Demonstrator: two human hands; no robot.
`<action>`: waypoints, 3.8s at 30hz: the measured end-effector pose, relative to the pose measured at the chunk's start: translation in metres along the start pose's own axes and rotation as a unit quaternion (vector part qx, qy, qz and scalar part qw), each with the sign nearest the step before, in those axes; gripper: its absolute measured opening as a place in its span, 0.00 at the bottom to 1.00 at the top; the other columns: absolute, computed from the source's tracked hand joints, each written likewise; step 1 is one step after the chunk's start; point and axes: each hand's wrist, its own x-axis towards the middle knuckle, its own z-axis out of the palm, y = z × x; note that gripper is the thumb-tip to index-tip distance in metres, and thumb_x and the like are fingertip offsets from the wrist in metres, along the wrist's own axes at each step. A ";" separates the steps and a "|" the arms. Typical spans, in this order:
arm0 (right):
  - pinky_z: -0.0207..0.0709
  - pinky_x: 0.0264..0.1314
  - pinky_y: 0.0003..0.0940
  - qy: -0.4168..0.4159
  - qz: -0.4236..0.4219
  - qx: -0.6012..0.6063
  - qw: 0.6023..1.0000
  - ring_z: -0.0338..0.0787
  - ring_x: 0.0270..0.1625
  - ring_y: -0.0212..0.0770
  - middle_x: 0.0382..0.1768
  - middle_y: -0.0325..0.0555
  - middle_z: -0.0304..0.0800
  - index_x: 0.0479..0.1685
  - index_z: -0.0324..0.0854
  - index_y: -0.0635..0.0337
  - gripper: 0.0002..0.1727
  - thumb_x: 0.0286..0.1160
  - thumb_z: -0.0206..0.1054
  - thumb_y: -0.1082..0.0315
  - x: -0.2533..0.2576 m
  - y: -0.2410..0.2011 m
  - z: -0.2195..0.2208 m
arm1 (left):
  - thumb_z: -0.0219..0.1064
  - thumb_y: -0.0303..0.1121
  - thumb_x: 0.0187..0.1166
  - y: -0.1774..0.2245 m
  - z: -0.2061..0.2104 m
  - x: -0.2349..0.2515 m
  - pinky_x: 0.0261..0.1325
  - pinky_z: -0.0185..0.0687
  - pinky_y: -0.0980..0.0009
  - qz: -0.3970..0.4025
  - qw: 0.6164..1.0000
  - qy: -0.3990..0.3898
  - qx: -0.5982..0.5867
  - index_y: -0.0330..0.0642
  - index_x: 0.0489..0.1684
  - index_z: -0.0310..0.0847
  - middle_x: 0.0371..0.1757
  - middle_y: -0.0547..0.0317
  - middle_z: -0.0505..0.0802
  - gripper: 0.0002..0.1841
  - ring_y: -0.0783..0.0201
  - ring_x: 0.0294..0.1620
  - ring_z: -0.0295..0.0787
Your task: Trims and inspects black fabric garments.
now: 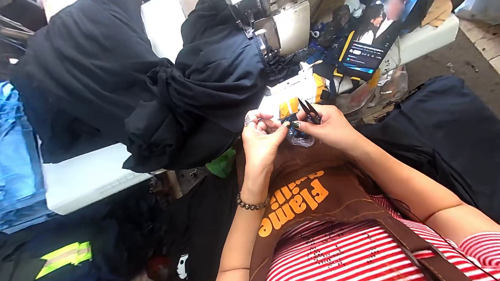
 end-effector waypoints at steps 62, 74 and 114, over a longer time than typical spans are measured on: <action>0.69 0.18 0.20 -0.004 0.041 0.219 0.975 0.70 0.11 0.24 0.11 0.30 0.72 0.36 0.81 0.57 0.05 0.79 0.68 0.68 0.077 0.014 0.009 | 0.65 0.24 0.81 0.032 -0.037 0.131 0.74 0.80 0.57 0.540 0.656 -0.034 0.525 0.31 0.51 0.91 0.58 0.41 0.94 0.10 0.48 0.66 0.89; 0.71 0.20 0.20 -0.001 0.026 0.173 0.985 0.72 0.14 0.24 0.14 0.31 0.76 0.36 0.83 0.57 0.05 0.78 0.70 0.67 0.079 0.019 0.010 | 0.63 0.24 0.81 0.037 -0.036 0.130 0.67 0.82 0.57 0.509 0.658 -0.029 0.554 0.30 0.53 0.91 0.58 0.40 0.94 0.12 0.46 0.63 0.90; 0.88 0.45 0.52 -0.005 -0.188 -0.266 0.945 0.93 0.45 0.50 0.46 0.53 0.90 0.58 0.89 0.59 0.13 0.77 0.71 0.70 0.102 0.008 0.015 | 0.83 0.33 0.65 0.000 -0.060 0.096 0.64 0.81 0.69 0.300 0.901 0.220 0.223 0.36 0.87 0.57 0.73 0.49 0.78 0.48 0.64 0.64 0.81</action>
